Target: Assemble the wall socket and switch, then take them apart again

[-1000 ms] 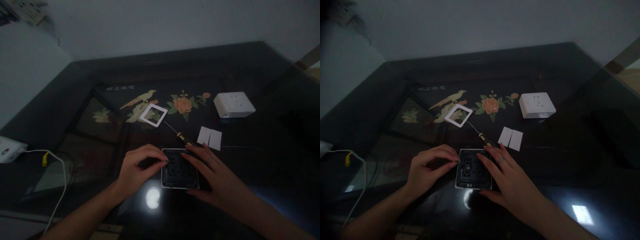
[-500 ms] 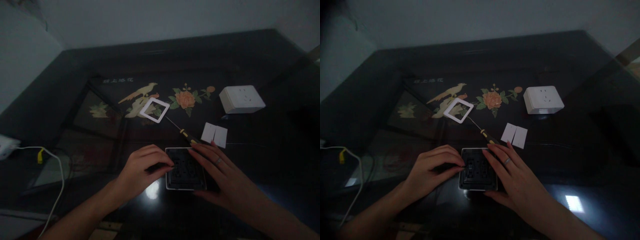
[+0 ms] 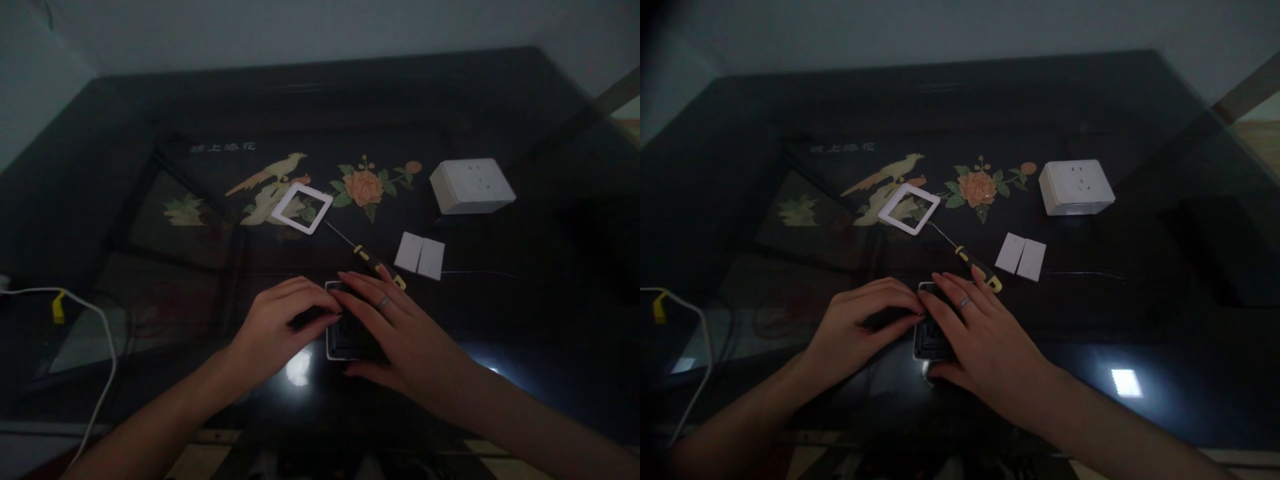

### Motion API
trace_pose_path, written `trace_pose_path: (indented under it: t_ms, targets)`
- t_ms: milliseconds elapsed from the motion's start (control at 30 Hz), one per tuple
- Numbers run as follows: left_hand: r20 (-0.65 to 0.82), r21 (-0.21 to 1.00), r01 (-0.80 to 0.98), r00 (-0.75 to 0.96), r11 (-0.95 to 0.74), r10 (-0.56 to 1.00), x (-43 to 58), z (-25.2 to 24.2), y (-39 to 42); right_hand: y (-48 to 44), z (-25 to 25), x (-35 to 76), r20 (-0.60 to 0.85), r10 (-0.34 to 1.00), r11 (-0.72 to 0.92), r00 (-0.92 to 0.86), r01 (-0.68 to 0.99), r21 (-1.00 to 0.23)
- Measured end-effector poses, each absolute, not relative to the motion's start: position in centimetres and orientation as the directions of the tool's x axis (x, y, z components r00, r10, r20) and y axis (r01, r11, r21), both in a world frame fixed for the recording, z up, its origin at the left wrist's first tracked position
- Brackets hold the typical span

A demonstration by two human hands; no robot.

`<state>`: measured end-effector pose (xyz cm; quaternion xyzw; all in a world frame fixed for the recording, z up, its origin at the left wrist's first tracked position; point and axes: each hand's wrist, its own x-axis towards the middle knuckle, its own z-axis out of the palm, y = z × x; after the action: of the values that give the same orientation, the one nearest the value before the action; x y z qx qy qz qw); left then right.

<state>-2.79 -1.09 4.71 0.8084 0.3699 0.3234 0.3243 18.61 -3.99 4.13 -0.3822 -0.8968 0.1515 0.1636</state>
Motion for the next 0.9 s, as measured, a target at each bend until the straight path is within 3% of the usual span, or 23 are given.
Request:
trace_pose_path:
  t_ms: [433,900]
  targets:
    - [0.288,0.734,0.408,0.537,-0.543,0.793,-2.79,5.06,-1.03,-4.29,3.79,18.11,0.172,0.802,0.566,-0.572,0.637,-0.523]
    - [0.302,0.715,0.399,0.563,-0.574,0.769,-2.69,5.08,-1.27,-4.06,3.65,18.05,0.181,0.785,0.591,-0.593,0.628,-0.506]
